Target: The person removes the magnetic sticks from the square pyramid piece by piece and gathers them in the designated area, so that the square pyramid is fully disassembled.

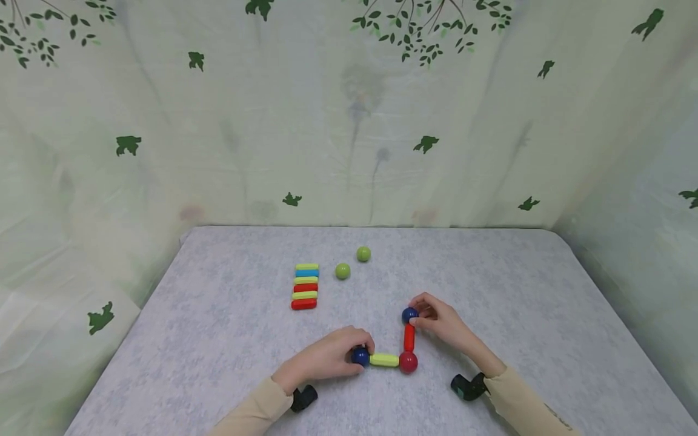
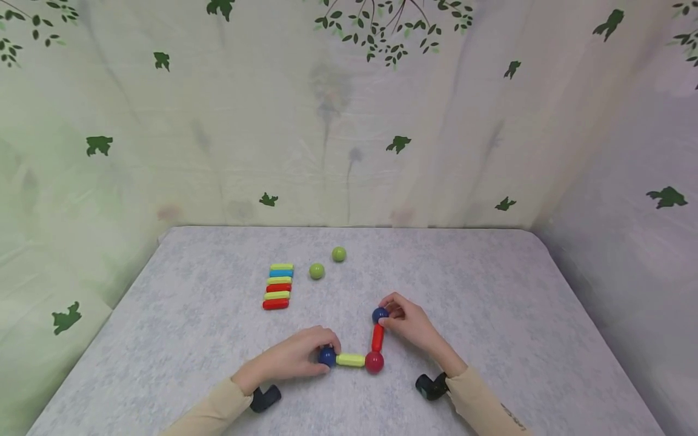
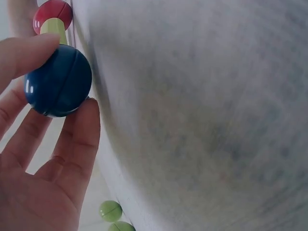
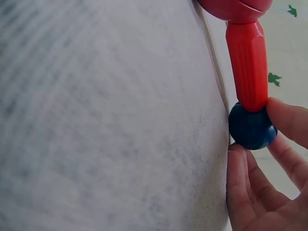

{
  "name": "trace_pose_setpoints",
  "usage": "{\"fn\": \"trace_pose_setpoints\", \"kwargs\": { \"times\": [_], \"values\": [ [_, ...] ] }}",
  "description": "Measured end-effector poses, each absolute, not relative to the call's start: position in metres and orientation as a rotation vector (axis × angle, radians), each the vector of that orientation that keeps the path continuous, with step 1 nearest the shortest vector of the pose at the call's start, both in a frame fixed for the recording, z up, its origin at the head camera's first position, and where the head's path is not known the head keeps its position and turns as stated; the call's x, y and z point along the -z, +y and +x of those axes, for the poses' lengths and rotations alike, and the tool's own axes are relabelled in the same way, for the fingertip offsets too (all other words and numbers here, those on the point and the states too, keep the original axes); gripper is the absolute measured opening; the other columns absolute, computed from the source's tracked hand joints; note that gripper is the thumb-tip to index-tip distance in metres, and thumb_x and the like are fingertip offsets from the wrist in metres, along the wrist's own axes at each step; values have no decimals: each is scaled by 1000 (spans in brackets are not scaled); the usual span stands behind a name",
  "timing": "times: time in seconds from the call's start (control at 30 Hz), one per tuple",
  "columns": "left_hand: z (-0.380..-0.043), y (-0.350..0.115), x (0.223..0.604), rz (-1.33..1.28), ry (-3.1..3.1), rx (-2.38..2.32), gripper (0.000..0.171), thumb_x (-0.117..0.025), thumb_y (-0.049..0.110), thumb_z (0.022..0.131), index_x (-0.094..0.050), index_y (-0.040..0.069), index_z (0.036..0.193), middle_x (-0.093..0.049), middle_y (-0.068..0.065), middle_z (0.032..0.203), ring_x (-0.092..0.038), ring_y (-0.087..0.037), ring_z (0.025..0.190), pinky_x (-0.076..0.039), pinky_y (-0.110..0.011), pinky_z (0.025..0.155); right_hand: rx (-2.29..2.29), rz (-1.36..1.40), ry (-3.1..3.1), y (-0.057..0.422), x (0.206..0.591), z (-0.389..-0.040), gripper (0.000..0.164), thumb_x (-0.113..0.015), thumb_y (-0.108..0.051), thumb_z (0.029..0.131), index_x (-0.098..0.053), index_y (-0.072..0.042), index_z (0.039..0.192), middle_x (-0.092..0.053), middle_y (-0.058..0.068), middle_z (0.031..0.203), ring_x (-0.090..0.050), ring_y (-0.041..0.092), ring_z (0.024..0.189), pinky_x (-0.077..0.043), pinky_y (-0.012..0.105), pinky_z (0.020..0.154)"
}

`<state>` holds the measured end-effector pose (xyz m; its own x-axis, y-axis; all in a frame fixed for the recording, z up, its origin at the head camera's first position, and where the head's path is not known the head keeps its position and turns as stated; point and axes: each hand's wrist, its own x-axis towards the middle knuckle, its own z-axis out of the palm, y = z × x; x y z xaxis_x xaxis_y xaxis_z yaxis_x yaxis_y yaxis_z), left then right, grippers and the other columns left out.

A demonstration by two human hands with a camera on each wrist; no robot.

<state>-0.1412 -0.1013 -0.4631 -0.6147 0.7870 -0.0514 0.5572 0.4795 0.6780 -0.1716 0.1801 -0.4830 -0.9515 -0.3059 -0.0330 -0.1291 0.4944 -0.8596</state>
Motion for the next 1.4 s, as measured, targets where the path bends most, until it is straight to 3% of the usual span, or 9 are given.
{"fn": "trace_pose_setpoints", "kwargs": {
  "times": [0.27,0.53,0.7,1.0,1.2,1.4],
  "values": [
    [-146,-101,464,1117,2389,-910,22,-66,13,89,-58,23,106,-56,14,100,-47,-7,90,-45,-20,78,1460,-385,2546,183,482,-168,22,-68,-13,88,-59,-10,108,-61,7,106,-56,21,92,-47,37,82],
    [-149,-98,463,1190,2406,-895,18,-62,9,91,-62,21,105,-58,14,104,-46,-7,93,-43,-21,81,1459,-386,2561,185,481,-166,22,-69,-13,88,-60,-10,108,-61,8,106,-57,22,93,-47,38,83],
    [-156,-98,461,1107,2473,-991,19,-63,9,91,-61,16,109,-57,11,107,-48,-9,96,-45,-26,86,1473,-412,2543,187,480,-166,23,-69,-14,88,-60,-10,108,-61,8,107,-57,22,94,-47,39,84],
    [-193,-89,463,957,2631,-1222,25,-68,0,86,-62,6,110,-55,-3,114,-54,-18,103,-49,-31,85,1462,-402,2535,185,477,-166,24,-68,-11,89,-58,-8,111,-60,9,109,-56,23,95,-47,39,84],
    [-221,-75,463,814,2765,-1256,27,-69,1,86,-63,7,112,-56,-8,114,-55,-21,102,-48,-35,88,1457,-406,2517,177,450,-154,22,-65,-4,89,-57,-1,110,-60,15,107,-56,29,94,-47,41,83],
    [-243,-61,467,623,2805,-1250,25,-66,3,89,-62,7,114,-55,-13,123,-52,-25,113,-44,-39,95,1453,-369,2505,173,437,-148,21,-64,-3,90,-57,-1,109,-59,14,106,-55,27,92,-46,37,81]
  ]
}}
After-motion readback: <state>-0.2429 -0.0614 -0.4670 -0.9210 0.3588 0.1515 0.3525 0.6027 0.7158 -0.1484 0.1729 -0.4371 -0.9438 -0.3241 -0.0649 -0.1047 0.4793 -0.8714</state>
